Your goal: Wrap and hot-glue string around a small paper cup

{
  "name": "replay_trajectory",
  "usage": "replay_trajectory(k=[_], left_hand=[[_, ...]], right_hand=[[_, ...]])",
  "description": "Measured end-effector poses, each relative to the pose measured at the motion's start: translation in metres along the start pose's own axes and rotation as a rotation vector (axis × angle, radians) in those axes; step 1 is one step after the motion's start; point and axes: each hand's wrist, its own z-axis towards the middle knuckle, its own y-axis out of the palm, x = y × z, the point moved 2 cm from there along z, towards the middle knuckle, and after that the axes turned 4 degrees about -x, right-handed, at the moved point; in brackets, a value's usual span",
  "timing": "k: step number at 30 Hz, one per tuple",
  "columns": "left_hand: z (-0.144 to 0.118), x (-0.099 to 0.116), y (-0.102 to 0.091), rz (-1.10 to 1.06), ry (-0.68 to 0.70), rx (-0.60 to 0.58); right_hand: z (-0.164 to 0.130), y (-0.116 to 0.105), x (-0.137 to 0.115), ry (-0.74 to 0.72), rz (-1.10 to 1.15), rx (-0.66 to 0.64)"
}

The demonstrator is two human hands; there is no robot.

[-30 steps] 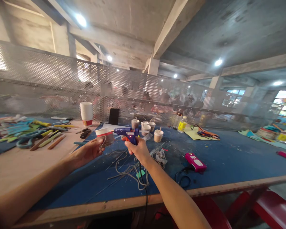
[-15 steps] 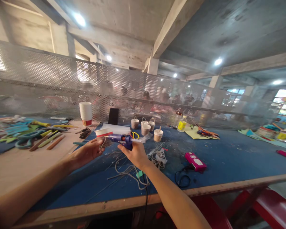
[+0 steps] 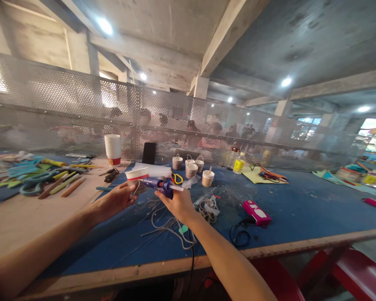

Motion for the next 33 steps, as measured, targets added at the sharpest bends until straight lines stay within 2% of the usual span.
replay_trajectory(k=[13, 33], left_hand=[[-0.0033, 0.0015, 0.0056, 0.027, -0.001, 0.023], [-0.0002, -0.0008, -0.0009, 0.055, -0.001, 0.002]], right_hand=[[-0.002, 0.0048, 0.0081, -0.024, -0.039, 0.015], [-0.0017, 0.0019, 0.0043, -0.052, -0.114, 0.045]])
